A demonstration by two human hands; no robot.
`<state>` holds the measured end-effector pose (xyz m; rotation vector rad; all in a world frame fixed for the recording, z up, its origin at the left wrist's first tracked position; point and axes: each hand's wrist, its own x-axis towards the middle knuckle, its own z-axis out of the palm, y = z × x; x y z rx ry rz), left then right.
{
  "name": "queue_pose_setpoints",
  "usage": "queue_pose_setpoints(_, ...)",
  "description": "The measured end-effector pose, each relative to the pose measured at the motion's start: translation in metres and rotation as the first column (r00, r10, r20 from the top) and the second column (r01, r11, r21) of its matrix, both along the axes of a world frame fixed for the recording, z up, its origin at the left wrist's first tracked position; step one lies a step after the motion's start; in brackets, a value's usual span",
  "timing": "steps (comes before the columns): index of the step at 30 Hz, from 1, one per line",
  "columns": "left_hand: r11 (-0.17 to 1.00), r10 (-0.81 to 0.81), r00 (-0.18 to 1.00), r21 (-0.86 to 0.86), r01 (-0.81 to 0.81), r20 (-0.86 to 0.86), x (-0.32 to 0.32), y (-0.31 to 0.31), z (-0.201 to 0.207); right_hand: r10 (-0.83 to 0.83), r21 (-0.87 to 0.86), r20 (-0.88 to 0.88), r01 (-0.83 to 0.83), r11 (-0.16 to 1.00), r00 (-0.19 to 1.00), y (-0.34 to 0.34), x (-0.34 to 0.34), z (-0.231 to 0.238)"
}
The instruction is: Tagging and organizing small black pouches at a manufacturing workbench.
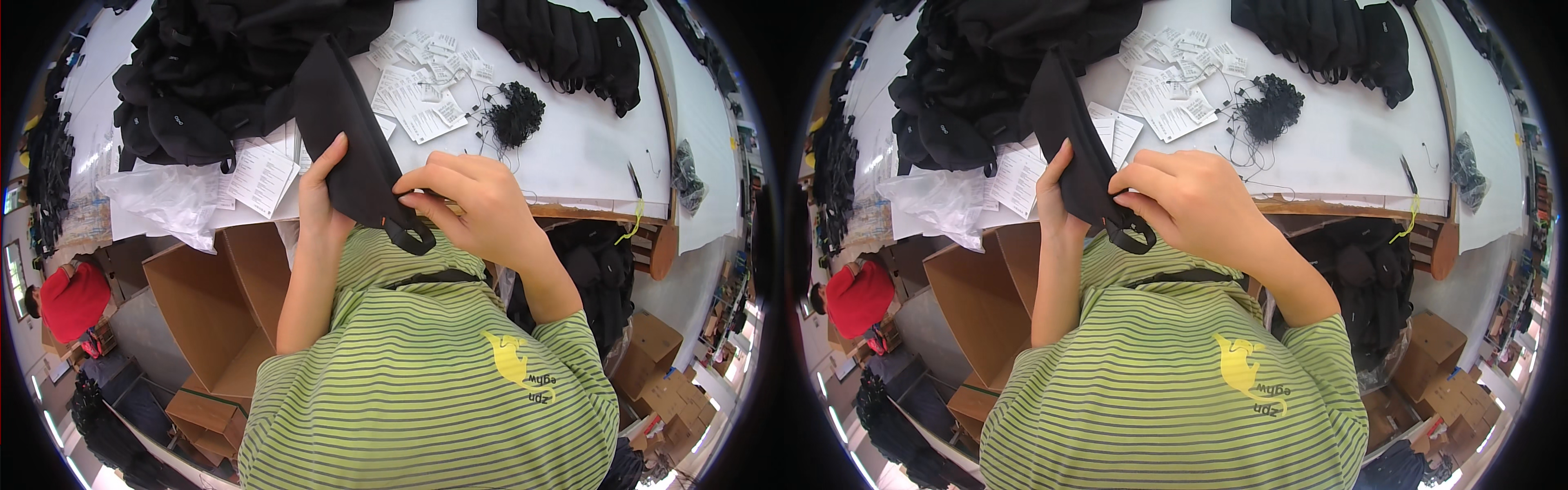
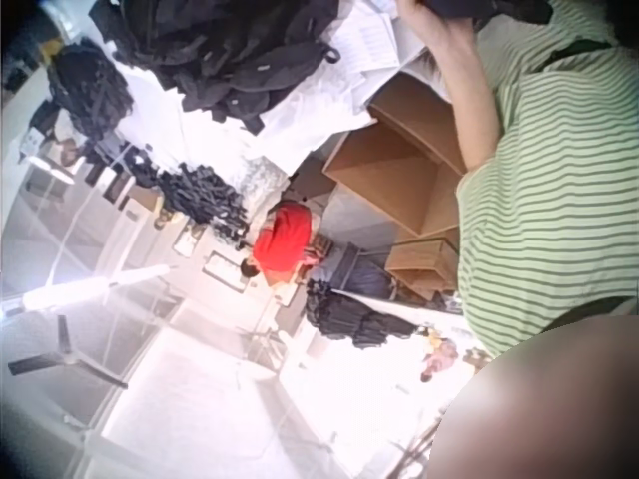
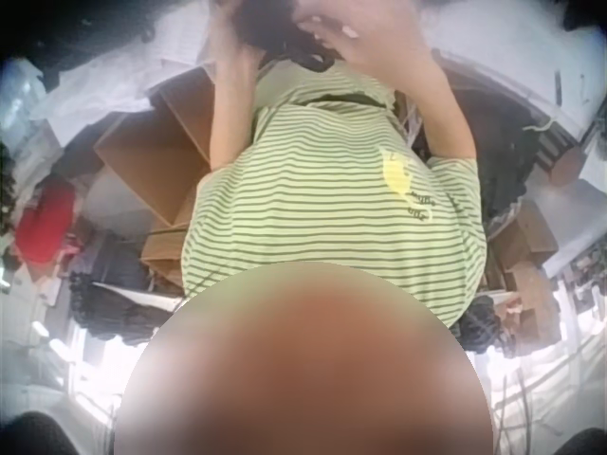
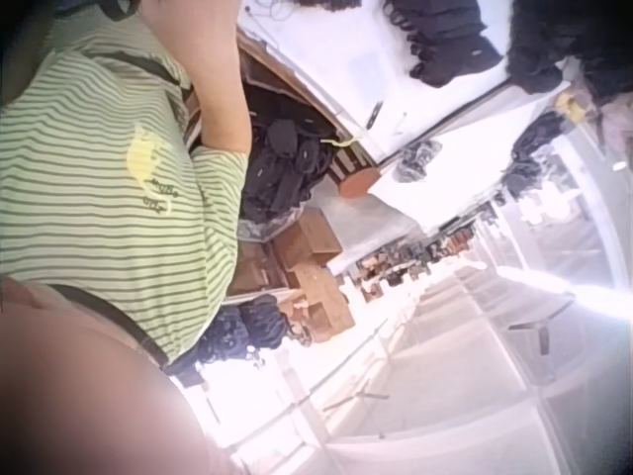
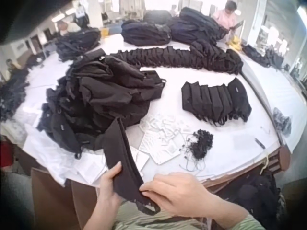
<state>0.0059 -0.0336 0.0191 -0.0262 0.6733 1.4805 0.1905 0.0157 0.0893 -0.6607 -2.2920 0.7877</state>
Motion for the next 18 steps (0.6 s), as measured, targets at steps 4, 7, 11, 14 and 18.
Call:
queue_pose_setpoints(4,0.994,0.104,0.994,-0.019,-0.105,-0.032,-0.001,-0.002,-0.001,0.066,-0.004,0.082,-0.066,0.998,0.994,0.000,0.007,-0.003)
queue_pose_setpoints(7,0.994,0.107,0.943,0.022,-0.106,-0.315,0.003,0.000,0.006,0.027,0.034,0.065,-0.029,0.999,0.998,-0.002,0.006,-0.005)
queue_pose_setpoints(11,0.999,0.037,0.889,0.011,-0.036,-0.456,-0.001,0.002,0.015,-0.007,0.098,-0.016,0.009,0.995,1.000,0.000,0.002,-0.002)
queue_pose_setpoints(14,1.000,0.021,0.955,-0.007,-0.024,-0.296,-0.003,0.003,0.008,0.021,0.193,-0.144,0.007,0.981,0.989,0.002,-0.004,-0.005)
queue_pose_setpoints(18,0.996,0.073,0.985,-0.029,-0.079,-0.155,0.005,-0.001,0.002,0.015,0.176,-0.041,-0.007,0.984,0.999,-0.004,-0.003,-0.013)
